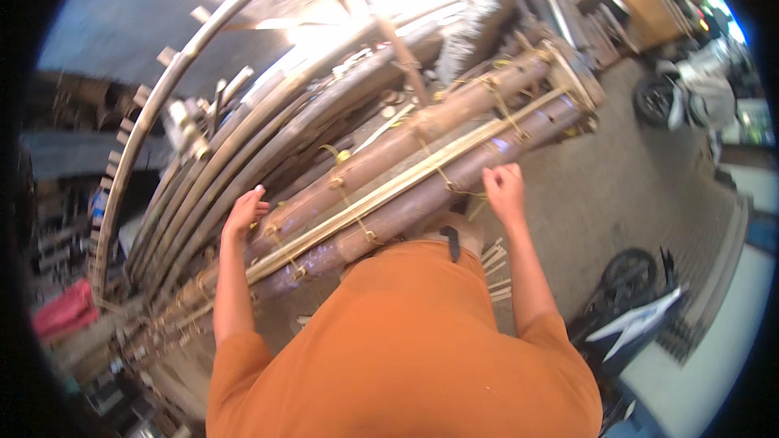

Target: The person sits on the floor and gathers thin bamboo strips, then stands to tie them onto a horizontal bamboo rack using yellow string. The person repeatedly wraps and knots the string to secure the strips in place.

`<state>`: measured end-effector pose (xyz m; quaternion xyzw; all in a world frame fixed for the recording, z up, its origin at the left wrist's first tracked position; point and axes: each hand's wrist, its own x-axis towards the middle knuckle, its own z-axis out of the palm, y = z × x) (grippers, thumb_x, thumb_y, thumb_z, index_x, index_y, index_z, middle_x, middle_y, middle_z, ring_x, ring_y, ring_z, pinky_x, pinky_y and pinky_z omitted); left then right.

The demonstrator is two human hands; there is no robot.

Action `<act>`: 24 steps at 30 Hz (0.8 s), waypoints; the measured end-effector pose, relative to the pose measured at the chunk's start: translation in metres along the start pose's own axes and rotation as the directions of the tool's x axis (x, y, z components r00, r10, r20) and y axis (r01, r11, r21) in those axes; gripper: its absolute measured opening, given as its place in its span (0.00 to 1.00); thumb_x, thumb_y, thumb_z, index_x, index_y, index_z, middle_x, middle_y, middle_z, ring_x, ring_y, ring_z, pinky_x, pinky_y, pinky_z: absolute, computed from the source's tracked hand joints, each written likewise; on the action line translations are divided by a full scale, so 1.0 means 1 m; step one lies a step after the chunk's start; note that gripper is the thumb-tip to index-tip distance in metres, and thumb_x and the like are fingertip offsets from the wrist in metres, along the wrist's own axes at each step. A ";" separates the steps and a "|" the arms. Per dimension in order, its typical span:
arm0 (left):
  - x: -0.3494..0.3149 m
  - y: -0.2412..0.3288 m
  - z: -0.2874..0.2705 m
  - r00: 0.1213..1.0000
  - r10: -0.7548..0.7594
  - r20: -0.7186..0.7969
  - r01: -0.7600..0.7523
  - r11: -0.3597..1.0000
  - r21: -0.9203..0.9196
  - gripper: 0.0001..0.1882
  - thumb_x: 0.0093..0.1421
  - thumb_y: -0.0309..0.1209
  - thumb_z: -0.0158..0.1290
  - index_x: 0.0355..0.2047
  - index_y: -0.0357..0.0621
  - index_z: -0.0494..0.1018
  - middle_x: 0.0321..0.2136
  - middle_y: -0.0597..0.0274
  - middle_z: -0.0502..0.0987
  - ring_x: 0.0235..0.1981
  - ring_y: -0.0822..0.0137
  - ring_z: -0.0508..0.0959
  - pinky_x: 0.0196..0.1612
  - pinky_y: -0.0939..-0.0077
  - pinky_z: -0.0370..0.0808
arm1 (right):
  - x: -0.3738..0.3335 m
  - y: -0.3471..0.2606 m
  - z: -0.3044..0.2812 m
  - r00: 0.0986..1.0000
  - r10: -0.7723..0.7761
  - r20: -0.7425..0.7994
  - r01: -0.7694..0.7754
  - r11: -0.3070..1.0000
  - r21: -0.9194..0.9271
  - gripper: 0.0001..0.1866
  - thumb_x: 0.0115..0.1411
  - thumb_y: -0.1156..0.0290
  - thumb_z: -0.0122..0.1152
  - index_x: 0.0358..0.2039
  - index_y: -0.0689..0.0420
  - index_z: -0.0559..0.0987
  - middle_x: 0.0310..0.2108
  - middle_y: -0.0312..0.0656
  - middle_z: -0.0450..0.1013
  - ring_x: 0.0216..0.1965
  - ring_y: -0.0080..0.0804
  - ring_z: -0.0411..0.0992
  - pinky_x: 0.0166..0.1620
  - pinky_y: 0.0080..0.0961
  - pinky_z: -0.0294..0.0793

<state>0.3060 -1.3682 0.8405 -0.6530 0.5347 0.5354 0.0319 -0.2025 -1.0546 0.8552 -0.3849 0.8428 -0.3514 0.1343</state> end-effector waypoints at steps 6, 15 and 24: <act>-0.050 0.166 0.077 0.760 0.646 -0.079 -0.593 0.738 0.322 0.20 0.65 0.45 0.51 0.44 0.39 0.77 0.39 0.47 0.80 0.41 0.55 0.80 0.45 0.66 0.74 | 0.006 -0.019 -0.028 0.993 0.115 -0.039 -0.113 0.992 0.047 0.12 0.58 0.64 0.64 0.27 0.61 0.77 0.29 0.46 0.72 0.29 0.34 0.72 0.35 0.31 0.72; -0.116 0.312 0.338 0.490 0.864 0.117 -0.814 0.406 0.416 0.18 0.64 0.37 0.50 0.49 0.38 0.73 0.43 0.41 0.78 0.45 0.43 0.78 0.49 0.54 0.74 | 0.130 0.002 -0.102 0.981 -0.194 -0.027 0.196 0.971 0.137 0.13 0.57 0.62 0.65 0.33 0.59 0.76 0.33 0.47 0.74 0.35 0.40 0.73 0.40 0.33 0.73; -0.092 0.312 0.427 0.694 0.720 -0.014 -0.650 0.635 0.418 0.11 0.62 0.34 0.50 0.42 0.44 0.74 0.33 0.46 0.80 0.37 0.41 0.79 0.40 0.48 0.74 | 0.142 0.045 -0.116 0.716 -0.492 0.496 0.585 0.810 -0.042 0.09 0.57 0.68 0.60 0.29 0.61 0.75 0.38 0.52 0.70 0.43 0.52 0.70 0.49 0.40 0.70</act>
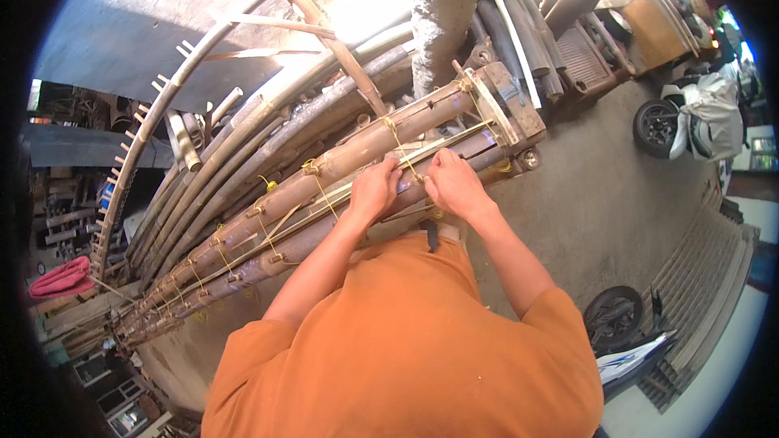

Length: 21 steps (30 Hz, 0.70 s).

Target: The person sits on the floor and gathers thin bamboo strips, then stands to tie them onto a horizontal bamboo rack using yellow string. The person repeatedly wraps and knots the string to secure the strips in place.

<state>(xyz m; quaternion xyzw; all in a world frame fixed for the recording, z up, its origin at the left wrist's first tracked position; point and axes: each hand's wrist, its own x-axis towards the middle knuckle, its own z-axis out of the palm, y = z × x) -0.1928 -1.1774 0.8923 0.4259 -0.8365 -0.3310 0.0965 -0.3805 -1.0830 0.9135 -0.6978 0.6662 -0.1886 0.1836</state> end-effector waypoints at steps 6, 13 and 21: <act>0.000 0.006 0.010 0.997 -0.017 -0.076 0.021 0.998 0.053 0.07 0.62 0.37 0.52 0.37 0.51 0.74 0.27 0.49 0.80 0.31 0.43 0.79 0.33 0.49 0.74 | 0.038 -0.031 -0.027 0.983 0.060 0.171 -0.179 0.164 0.970 0.15 0.65 0.70 0.46 0.20 0.57 0.65 0.24 0.39 0.63 0.25 0.30 0.62 0.37 0.31 0.68; 0.009 0.002 0.012 0.997 -0.062 -0.048 0.070 0.980 0.189 0.09 0.60 0.40 0.51 0.37 0.52 0.73 0.26 0.49 0.79 0.28 0.42 0.79 0.29 0.49 0.73 | 0.075 -0.047 -0.069 0.965 0.016 0.261 -0.258 0.234 0.937 0.17 0.64 0.69 0.42 0.17 0.53 0.64 0.14 0.29 0.57 0.17 0.19 0.55 0.25 0.27 0.64; 0.012 0.010 0.013 0.996 -0.029 -0.088 0.036 0.997 0.070 0.08 0.61 0.36 0.53 0.36 0.47 0.74 0.31 0.48 0.80 0.32 0.46 0.80 0.33 0.53 0.75 | -0.017 -0.005 0.020 0.937 -0.124 0.326 -0.135 0.734 0.666 0.18 0.62 0.64 0.51 0.22 0.64 0.69 0.18 0.55 0.65 0.19 0.49 0.65 0.26 0.39 0.64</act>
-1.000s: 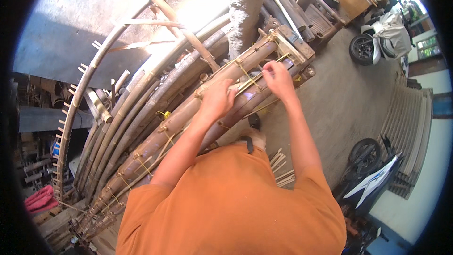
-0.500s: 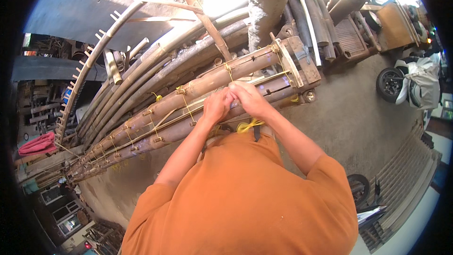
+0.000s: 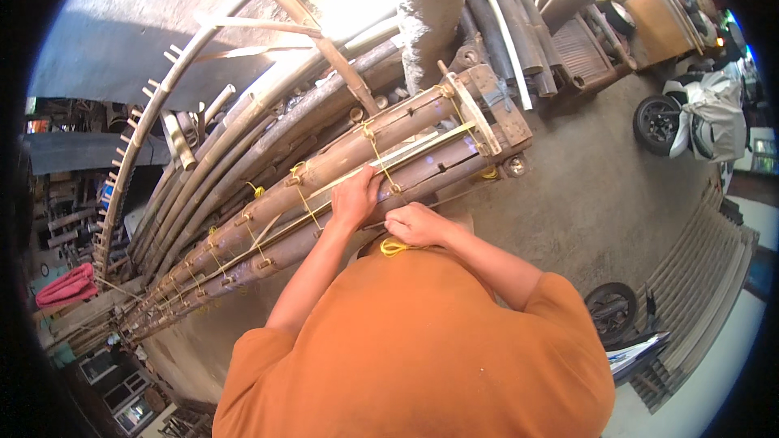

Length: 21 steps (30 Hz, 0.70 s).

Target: The person sits on the floor and gathers thin bamboo strips, then stands to tie them onto a horizontal bamboo rack using yellow string. The person repeatedly wraps and knots the string to secure the strips in place.

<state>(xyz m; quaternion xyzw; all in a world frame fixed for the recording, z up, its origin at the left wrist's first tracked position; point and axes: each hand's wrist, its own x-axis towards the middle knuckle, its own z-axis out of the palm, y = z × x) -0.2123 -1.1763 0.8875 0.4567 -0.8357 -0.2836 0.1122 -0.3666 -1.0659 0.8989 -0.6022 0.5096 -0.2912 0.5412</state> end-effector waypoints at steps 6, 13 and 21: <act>0.018 0.046 -0.021 0.982 0.041 -0.183 -0.087 0.963 -0.256 0.09 0.61 0.30 0.54 0.38 0.38 0.76 0.33 0.49 0.80 0.37 0.52 0.81 0.41 0.62 0.76 | -0.056 0.018 -0.031 0.665 -0.226 -0.712 -0.028 0.945 -0.326 0.08 0.57 0.68 0.64 0.28 0.59 0.77 0.35 0.46 0.74 0.40 0.42 0.72 0.44 0.36 0.71; 0.078 0.107 0.053 0.973 0.233 0.010 -0.232 0.973 -0.013 0.15 0.62 0.35 0.51 0.45 0.38 0.73 0.35 0.42 0.79 0.37 0.42 0.79 0.41 0.51 0.75 | -0.058 0.083 -0.057 0.371 0.442 -0.817 -0.133 0.896 0.424 0.22 0.63 0.61 0.61 0.49 0.61 0.65 0.34 0.49 0.77 0.34 0.35 0.74 0.42 0.30 0.72; 0.091 0.125 0.070 0.994 0.025 0.103 -0.030 0.999 0.045 0.13 0.62 0.42 0.52 0.38 0.46 0.77 0.31 0.44 0.80 0.34 0.40 0.80 0.39 0.48 0.75 | -0.058 0.128 -0.045 0.408 0.470 -0.782 0.047 0.845 0.533 0.18 0.66 0.60 0.58 0.44 0.64 0.75 0.40 0.44 0.76 0.44 0.29 0.72 0.50 0.28 0.70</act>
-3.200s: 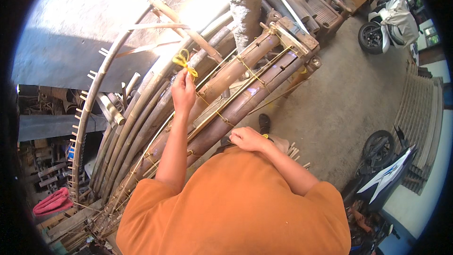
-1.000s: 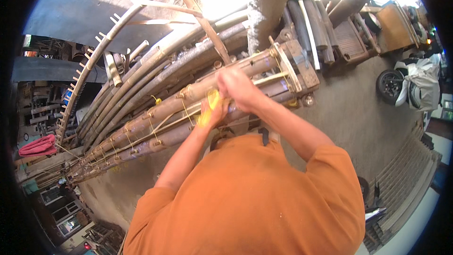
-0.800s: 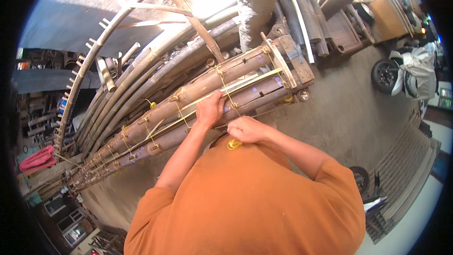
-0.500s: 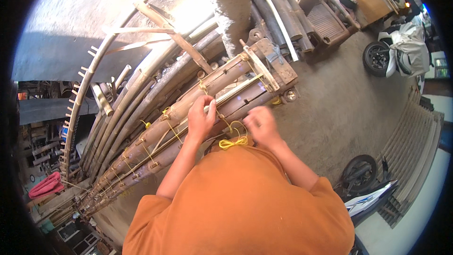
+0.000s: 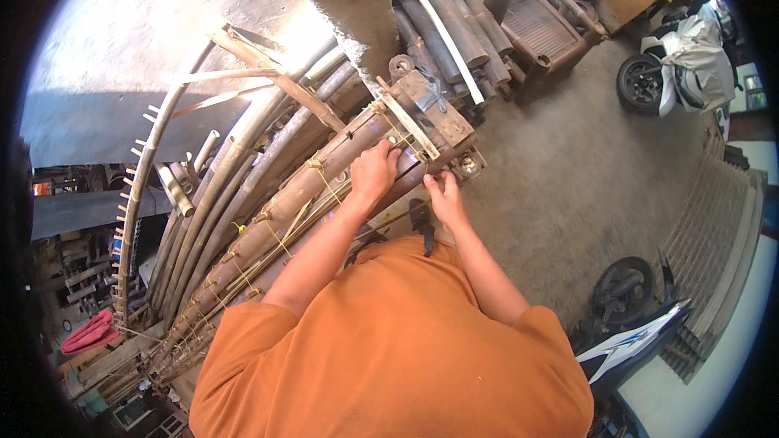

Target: The person sits on the floor and gathers thin bamboo strips, then stands to tie them onto a horizontal bamboo rack using yellow string. The person repeatedly wraps and knots the string to secure the strips in place.

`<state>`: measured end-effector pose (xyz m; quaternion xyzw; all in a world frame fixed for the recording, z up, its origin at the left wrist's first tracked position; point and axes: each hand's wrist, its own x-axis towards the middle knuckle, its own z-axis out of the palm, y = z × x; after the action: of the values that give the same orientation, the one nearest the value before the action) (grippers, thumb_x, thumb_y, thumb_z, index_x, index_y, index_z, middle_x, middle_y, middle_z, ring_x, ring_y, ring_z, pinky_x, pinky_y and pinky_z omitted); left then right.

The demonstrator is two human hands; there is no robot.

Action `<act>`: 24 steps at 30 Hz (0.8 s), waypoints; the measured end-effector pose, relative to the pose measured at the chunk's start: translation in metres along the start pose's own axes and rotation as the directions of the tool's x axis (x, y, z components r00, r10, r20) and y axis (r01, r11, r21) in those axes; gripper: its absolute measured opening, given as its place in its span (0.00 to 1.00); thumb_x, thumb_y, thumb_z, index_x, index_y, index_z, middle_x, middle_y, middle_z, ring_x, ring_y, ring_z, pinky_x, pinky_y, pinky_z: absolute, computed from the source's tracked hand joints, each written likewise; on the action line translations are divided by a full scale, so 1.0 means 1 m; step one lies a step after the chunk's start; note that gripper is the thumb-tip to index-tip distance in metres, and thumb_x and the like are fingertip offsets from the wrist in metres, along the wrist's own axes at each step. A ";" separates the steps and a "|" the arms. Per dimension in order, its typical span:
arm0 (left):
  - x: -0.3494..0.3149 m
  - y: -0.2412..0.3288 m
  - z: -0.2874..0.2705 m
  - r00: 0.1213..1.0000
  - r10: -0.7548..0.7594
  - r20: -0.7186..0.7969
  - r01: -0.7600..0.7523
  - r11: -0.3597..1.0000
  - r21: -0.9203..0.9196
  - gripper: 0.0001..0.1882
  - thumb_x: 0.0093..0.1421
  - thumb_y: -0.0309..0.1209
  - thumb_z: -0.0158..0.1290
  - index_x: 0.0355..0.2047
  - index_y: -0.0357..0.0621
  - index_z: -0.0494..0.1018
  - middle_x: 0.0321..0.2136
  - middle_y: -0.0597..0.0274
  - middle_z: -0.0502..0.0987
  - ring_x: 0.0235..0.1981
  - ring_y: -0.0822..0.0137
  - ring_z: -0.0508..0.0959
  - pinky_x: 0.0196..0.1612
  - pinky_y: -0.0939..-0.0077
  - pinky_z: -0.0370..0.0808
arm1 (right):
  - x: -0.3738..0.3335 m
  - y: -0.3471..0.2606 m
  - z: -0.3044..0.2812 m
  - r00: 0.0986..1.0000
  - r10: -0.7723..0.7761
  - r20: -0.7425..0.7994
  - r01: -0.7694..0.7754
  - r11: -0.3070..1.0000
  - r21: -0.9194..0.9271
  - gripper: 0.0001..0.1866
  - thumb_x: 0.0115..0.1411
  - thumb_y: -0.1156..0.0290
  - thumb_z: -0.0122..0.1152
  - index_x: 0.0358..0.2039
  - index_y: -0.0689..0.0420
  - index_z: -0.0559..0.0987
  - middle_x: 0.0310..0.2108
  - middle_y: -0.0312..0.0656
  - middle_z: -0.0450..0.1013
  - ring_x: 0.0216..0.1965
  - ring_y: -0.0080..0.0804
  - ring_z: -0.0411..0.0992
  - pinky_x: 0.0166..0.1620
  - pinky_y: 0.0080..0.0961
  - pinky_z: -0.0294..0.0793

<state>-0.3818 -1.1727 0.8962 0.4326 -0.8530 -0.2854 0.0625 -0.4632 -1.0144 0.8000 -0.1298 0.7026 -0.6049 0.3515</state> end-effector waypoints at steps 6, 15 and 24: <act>0.002 0.002 0.003 0.999 0.017 -0.041 -0.016 1.000 0.013 0.12 0.62 0.39 0.52 0.37 0.45 0.77 0.29 0.45 0.81 0.31 0.43 0.80 0.37 0.49 0.76 | -0.008 -0.030 -0.022 0.871 0.272 0.408 -0.303 0.953 0.013 0.16 0.69 0.59 0.52 0.44 0.60 0.74 0.28 0.33 0.72 0.30 0.19 0.70 0.35 0.19 0.69; 0.003 0.005 0.001 0.999 -0.018 -0.042 0.016 0.999 -0.045 0.12 0.61 0.41 0.53 0.36 0.46 0.79 0.28 0.44 0.80 0.33 0.42 0.80 0.39 0.50 0.76 | 0.002 -0.089 -0.011 0.944 0.112 0.311 -0.122 0.992 0.013 0.14 0.70 0.63 0.49 0.29 0.58 0.74 0.27 0.30 0.66 0.29 0.17 0.64 0.34 0.17 0.66; 0.000 -0.001 0.009 0.998 -0.012 -0.054 0.014 0.999 0.037 0.12 0.62 0.40 0.52 0.33 0.43 0.73 0.25 0.42 0.79 0.29 0.41 0.80 0.34 0.47 0.75 | 0.009 -0.204 0.001 0.828 -0.438 0.349 0.453 0.891 0.043 0.12 0.71 0.70 0.44 0.43 0.62 0.75 0.42 0.37 0.72 0.38 0.22 0.68 0.45 0.21 0.68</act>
<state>-0.3841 -1.1696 0.8881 0.4467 -0.8534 -0.2579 0.0755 -0.5188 -1.0682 0.9888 -0.4023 0.5914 -0.6227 0.3172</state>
